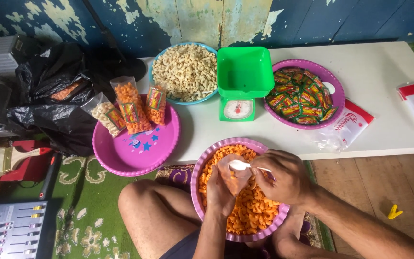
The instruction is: A person sitting on the floor uses a spoon to scoop orange snacks from a bowl into a small plastic bag, then empties it and repeats.
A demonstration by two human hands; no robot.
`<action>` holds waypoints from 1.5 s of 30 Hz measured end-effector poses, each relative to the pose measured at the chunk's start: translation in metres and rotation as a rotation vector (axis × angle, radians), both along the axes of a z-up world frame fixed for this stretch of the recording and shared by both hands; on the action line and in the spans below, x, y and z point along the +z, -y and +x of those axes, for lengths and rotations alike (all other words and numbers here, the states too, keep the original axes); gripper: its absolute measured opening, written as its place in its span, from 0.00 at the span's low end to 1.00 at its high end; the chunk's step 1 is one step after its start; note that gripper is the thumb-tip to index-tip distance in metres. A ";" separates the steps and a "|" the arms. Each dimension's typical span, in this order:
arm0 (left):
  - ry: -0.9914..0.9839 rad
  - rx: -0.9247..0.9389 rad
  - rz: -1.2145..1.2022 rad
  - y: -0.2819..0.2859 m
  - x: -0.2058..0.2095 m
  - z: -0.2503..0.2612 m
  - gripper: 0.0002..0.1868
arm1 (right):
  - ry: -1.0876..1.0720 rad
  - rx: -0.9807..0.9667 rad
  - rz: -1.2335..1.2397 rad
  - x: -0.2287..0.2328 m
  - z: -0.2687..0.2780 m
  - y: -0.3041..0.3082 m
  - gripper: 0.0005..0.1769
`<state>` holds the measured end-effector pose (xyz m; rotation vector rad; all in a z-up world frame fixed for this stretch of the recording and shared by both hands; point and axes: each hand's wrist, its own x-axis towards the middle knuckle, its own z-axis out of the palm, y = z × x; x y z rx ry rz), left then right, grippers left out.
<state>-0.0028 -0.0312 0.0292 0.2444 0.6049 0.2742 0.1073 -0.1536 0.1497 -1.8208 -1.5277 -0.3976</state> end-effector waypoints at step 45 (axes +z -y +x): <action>0.098 0.133 0.244 -0.031 -0.046 -0.010 0.29 | -0.139 -0.253 -0.270 -0.076 0.063 0.038 0.11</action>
